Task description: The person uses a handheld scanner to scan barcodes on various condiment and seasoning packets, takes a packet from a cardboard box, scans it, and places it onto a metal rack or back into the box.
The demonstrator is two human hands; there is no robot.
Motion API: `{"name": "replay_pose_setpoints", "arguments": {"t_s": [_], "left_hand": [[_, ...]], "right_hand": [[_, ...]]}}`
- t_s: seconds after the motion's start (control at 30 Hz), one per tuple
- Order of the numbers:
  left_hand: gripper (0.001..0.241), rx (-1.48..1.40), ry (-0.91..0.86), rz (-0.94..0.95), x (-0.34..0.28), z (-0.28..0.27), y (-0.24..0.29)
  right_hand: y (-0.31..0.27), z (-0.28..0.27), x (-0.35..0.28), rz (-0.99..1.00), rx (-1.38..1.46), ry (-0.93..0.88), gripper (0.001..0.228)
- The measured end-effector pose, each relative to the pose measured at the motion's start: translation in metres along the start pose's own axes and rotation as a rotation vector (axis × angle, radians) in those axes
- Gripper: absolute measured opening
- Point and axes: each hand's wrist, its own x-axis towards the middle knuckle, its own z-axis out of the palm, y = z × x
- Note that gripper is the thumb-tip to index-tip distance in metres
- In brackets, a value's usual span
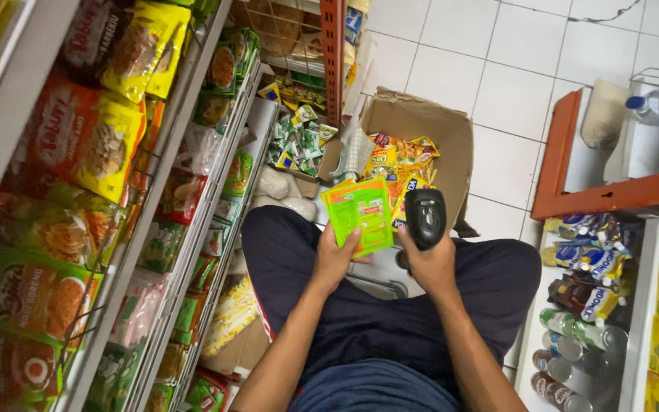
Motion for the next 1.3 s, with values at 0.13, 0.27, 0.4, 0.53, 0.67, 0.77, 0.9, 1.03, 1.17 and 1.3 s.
{"name": "replay_pose_setpoints", "arguments": {"t_s": [0.13,0.27,0.4,0.53,0.67,0.77,0.9,1.03,1.17,1.3], "left_hand": [[0.040,0.023,0.043,0.062,0.006,-0.009,-0.001],[0.039,0.010,0.038,0.056,0.012,-0.010,0.004],[0.039,0.019,0.044,0.040,0.021,-0.008,0.007],[0.037,0.065,0.046,0.027,0.024,-0.008,0.008],[0.042,0.005,0.054,-0.051,0.024,-0.006,0.014],[0.044,-0.029,0.037,-0.116,0.018,-0.004,0.020],[0.041,-0.035,-0.017,-0.162,0.011,0.004,0.021],[0.036,-0.161,-0.064,-0.316,0.005,-0.005,0.021],[0.031,-0.022,-0.051,-0.031,0.012,-0.036,0.012],[0.030,-0.194,0.041,-0.082,0.017,-0.046,0.020]], "right_hand": [[-0.019,-0.003,-0.012,0.081,-0.038,-0.215,0.022],[-0.031,0.007,-0.013,0.046,-0.069,-0.262,0.026],[-0.028,0.015,-0.003,0.045,-0.054,-0.291,0.024],[-0.013,0.019,0.003,0.146,-0.033,-0.321,0.024],[-0.005,0.016,0.004,0.068,-0.014,-0.163,0.023],[0.001,0.010,0.011,-0.053,-0.068,-0.069,0.023],[0.013,0.007,0.017,0.165,-0.040,-0.085,0.026],[0.022,0.003,0.019,0.042,0.151,-0.001,0.028],[0.021,-0.016,0.030,0.094,0.184,0.099,0.024],[0.010,-0.026,0.034,0.037,0.199,0.187,0.028]]}}
